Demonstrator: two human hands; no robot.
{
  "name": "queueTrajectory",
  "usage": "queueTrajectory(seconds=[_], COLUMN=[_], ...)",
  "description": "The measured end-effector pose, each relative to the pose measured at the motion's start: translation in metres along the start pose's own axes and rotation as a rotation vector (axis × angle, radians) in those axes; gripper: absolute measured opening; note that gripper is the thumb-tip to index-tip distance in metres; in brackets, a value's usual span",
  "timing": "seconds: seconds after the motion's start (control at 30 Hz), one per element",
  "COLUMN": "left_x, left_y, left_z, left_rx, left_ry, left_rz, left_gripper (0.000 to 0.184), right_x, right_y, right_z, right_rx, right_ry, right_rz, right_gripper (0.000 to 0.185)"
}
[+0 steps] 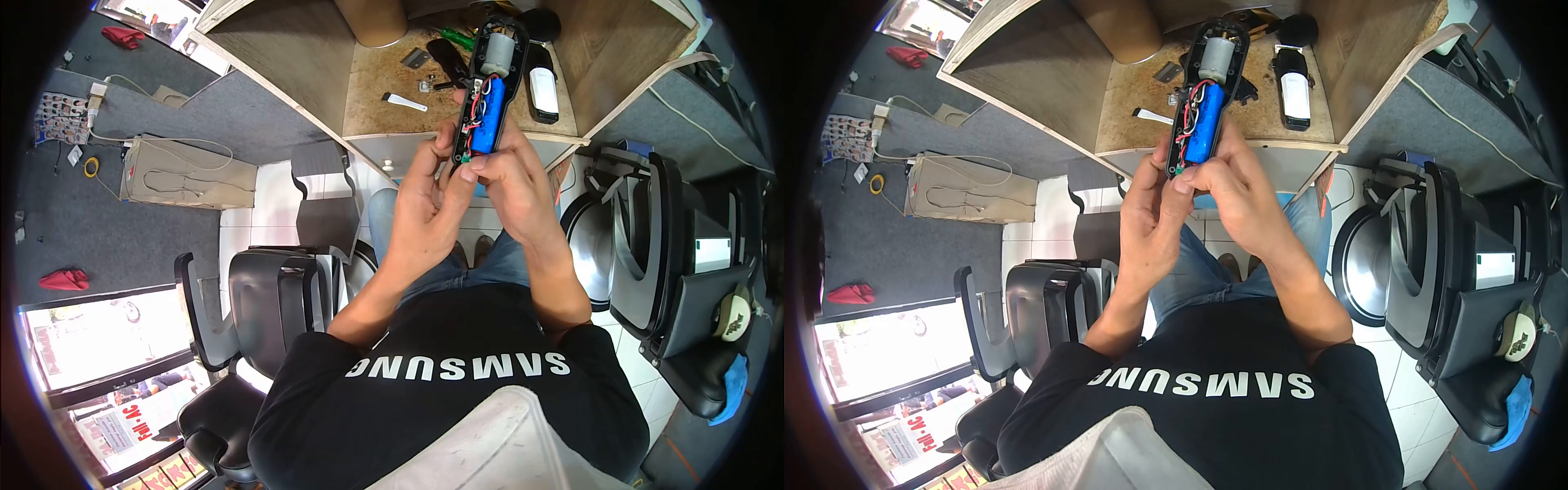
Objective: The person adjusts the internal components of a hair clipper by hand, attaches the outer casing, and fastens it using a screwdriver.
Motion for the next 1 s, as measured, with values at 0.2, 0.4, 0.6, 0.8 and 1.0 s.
queueTrajectory(seconds=[0.2, 0.4, 0.6, 0.8, 1.0], left_x=[0.001, 0.002, 0.002, 0.000, 0.001], left_y=[0.001, 0.007, 0.004, 0.005, 0.005], left_z=[0.002, 0.005, 0.006, 0.001, -0.004], left_rx=[-0.042, -0.088, -0.096, -0.095, -0.050], left_ry=[-0.045, -0.041, -0.001, 0.029, 0.048], left_rz=[0.008, 0.002, -0.011, -0.051, -0.061], left_gripper=[0.051, 0.054, 0.051, 0.048, 0.049], right_x=[0.000, -0.001, -0.001, 0.001, 0.003], right_y=[-0.002, -0.004, -0.002, -0.003, -0.001], right_z=[0.001, -0.001, -0.002, -0.006, -0.006], right_rx=[-0.017, -0.063, -0.011, 0.034, 0.007], right_ry=[-0.008, -0.043, -0.058, -0.046, -0.048], right_rz=[0.059, 0.106, 0.146, 0.156, 0.162], right_gripper=[0.065, 0.052, 0.054, 0.053, 0.053])
Point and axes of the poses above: each hand's wrist, its own x-axis away from the middle knuckle, its own z-axis out of the back of the hand, y = z × x, the point moved 2 cm from there along -x, towards the middle knuckle, and after that the axes turned 5 degrees about x, right-handed, at the moved point
